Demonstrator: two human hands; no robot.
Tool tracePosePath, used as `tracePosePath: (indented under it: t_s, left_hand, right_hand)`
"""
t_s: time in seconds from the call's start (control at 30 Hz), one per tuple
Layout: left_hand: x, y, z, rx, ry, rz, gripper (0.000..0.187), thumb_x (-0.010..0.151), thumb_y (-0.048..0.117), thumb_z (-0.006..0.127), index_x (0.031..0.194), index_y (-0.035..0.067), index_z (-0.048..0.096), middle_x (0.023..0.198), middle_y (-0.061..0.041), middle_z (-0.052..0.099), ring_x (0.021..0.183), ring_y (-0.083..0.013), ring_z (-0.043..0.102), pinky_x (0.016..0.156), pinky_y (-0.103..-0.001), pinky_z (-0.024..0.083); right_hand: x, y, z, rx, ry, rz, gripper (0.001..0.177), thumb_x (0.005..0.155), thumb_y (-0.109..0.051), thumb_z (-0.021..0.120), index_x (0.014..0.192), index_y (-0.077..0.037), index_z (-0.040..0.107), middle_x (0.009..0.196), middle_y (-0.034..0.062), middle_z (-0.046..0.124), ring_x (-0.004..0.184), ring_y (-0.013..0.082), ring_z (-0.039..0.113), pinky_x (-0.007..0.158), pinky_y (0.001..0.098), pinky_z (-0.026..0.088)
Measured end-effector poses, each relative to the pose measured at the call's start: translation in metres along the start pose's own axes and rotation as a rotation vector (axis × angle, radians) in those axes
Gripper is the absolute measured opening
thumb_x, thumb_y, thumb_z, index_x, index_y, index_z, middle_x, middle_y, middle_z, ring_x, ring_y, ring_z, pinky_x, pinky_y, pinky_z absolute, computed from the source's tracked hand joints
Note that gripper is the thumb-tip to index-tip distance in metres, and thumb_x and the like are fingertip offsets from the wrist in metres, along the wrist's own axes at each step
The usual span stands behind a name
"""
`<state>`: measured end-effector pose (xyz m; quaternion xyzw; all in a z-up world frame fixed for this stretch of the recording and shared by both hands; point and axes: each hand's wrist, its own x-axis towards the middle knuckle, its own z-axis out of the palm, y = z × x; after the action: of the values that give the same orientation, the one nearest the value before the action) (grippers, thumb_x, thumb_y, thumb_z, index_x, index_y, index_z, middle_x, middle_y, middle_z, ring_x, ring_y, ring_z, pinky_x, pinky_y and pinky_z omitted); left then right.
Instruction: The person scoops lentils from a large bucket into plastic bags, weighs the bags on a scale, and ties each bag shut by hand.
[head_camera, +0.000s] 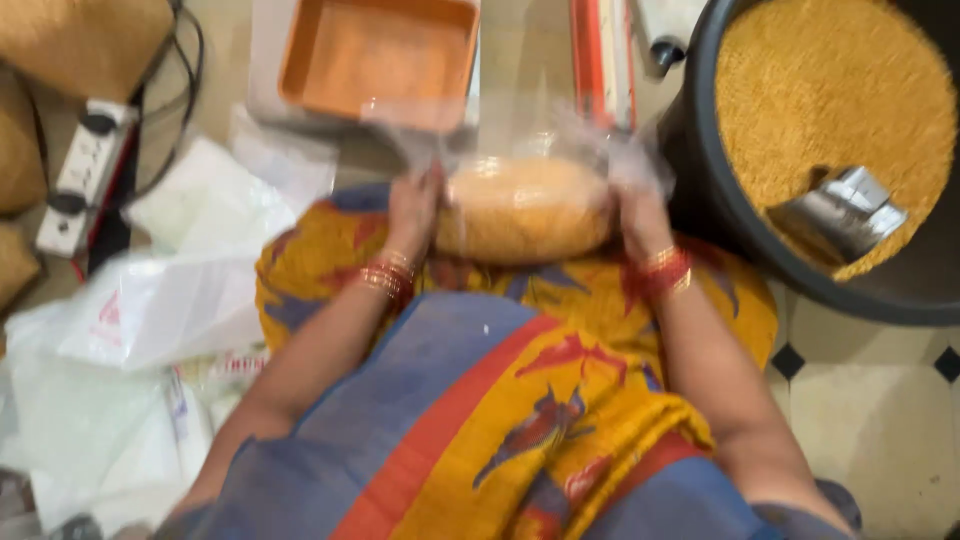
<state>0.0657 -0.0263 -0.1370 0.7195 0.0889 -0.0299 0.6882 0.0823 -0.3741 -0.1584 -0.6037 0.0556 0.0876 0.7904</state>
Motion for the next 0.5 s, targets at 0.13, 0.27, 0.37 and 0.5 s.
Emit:
tracePosePath:
  t_s: [0.13, 0.27, 0.37, 0.5]
  left_hand:
    - [0.045, -0.004, 0.016, -0.003, 0.254, 0.117, 0.038, 0.104, 0.033, 0.064, 0.085, 0.001, 0.070, 0.067, 0.001, 0.061, 0.059, -0.0084, 0.053, 0.052, -0.029, 0.046]
    - [0.012, -0.005, 0.015, 0.095, 0.308, 0.116, 0.038, 0.104, 0.031, 0.062, 0.081, 0.001, 0.066, 0.062, 0.000, 0.060, 0.056, -0.0086, 0.057, 0.051, -0.029, 0.048]
    - [-0.004, -0.001, 0.010, 0.076, 0.231, 0.222, 0.038, 0.111, 0.029, 0.059, 0.088, 0.000, 0.068, 0.073, 0.002, 0.058, 0.066, -0.0070, 0.047, 0.054, -0.029, 0.041]
    - [0.007, -0.028, 0.002, -0.142, 0.218, 0.126, 0.028, 0.106, 0.028, 0.059, 0.094, 0.004, 0.067, 0.077, 0.002, 0.060, 0.064, -0.0086, 0.054, 0.052, -0.027, 0.051]
  right_hand:
    - [0.054, 0.021, -0.012, -0.104, 0.173, -0.045, 0.010, 0.099, -0.008, 0.063, 0.095, -0.001, 0.068, 0.085, 0.0001, 0.066, 0.075, 0.0114, 0.061, 0.067, 0.0290, 0.052]
    - [0.029, 0.020, -0.008, -0.137, 0.200, -0.009, 0.014, 0.100, -0.012, 0.062, 0.097, -0.002, 0.071, 0.086, -0.0009, 0.066, 0.076, 0.0101, 0.060, 0.070, 0.0267, 0.049]
    - [0.012, 0.011, -0.002, -0.067, 0.229, -0.018, 0.016, 0.097, -0.014, 0.061, 0.102, -0.004, 0.074, 0.093, -0.0045, 0.070, 0.084, 0.0056, 0.061, 0.077, 0.0236, 0.050]
    - [0.012, 0.014, 0.001, -0.060, 0.234, -0.013, 0.026, 0.105, -0.026, 0.065, 0.099, -0.002, 0.069, 0.089, -0.0031, 0.064, 0.082, 0.0077, 0.056, 0.077, 0.0267, 0.049]
